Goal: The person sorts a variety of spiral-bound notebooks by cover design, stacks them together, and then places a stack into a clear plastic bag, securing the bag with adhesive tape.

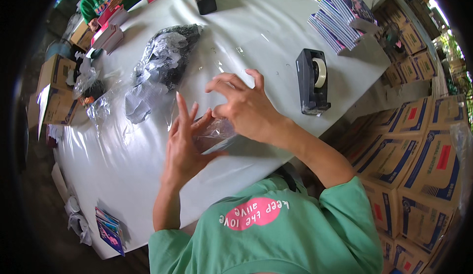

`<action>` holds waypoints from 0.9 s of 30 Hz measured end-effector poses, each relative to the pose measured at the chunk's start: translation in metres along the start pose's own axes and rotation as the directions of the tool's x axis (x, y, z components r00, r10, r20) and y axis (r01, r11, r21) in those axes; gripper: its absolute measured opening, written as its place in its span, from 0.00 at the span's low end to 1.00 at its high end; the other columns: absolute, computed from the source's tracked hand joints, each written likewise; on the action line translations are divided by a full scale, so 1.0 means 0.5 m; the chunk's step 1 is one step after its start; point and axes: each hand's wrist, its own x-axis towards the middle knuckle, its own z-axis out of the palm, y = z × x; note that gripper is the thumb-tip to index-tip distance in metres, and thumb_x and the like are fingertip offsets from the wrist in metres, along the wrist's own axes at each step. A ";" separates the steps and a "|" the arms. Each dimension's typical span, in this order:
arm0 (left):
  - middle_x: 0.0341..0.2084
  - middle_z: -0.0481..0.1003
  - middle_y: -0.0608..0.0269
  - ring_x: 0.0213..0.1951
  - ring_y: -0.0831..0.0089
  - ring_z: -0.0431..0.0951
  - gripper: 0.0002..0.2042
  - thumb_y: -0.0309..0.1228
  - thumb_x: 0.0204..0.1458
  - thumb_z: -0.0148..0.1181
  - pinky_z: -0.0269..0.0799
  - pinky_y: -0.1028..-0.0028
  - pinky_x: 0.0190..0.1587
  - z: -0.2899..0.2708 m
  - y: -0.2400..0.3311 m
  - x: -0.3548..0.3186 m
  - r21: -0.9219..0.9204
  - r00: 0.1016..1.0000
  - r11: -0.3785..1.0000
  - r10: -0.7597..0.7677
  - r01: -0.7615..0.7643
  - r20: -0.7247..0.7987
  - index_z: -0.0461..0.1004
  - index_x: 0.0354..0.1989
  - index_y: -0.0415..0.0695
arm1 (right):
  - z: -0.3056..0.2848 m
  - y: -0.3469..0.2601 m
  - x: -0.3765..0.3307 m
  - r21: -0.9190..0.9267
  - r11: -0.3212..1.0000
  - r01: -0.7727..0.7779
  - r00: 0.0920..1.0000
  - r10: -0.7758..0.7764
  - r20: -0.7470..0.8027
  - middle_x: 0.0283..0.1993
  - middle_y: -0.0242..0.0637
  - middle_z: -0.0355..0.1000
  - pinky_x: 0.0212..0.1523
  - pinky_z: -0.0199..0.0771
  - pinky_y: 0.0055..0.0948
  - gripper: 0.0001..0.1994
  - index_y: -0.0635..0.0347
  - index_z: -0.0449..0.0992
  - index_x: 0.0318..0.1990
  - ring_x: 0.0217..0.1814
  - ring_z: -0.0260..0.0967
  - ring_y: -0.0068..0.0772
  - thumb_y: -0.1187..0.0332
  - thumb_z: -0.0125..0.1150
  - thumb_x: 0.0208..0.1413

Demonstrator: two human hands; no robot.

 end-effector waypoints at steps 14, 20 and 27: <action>0.36 0.79 0.70 0.43 0.71 0.78 0.08 0.27 0.45 0.63 0.66 0.77 0.38 0.083 -0.063 -0.039 0.380 0.752 0.775 0.611 -0.505 -0.247 0.80 0.34 0.54 | 0.017 0.342 -0.380 0.527 0.028 -0.850 0.146 0.972 0.185 0.55 0.41 0.66 0.55 0.59 0.41 0.21 0.55 0.73 0.44 0.59 0.61 0.40 0.48 0.55 0.54; 0.36 0.79 0.69 0.44 0.70 0.78 0.09 0.27 0.45 0.63 0.66 0.76 0.39 0.080 -0.068 -0.046 0.368 0.771 0.788 0.592 -0.494 -0.233 0.80 0.35 0.53 | 0.047 0.341 -0.385 0.773 -0.169 -0.611 0.266 0.876 0.402 0.47 0.27 0.66 0.58 0.44 0.52 0.18 0.48 0.77 0.41 0.57 0.54 0.28 0.47 0.57 0.51; 0.36 0.78 0.70 0.40 0.71 0.78 0.07 0.25 0.39 0.67 0.67 0.73 0.38 0.084 -0.074 -0.045 0.379 0.727 0.773 0.622 -0.509 -0.292 0.81 0.29 0.52 | 0.088 0.238 -0.499 0.843 -0.060 -0.534 0.342 0.897 0.281 0.68 0.32 0.51 0.61 0.20 0.61 0.14 0.53 0.79 0.42 0.73 0.33 0.32 0.57 0.55 0.54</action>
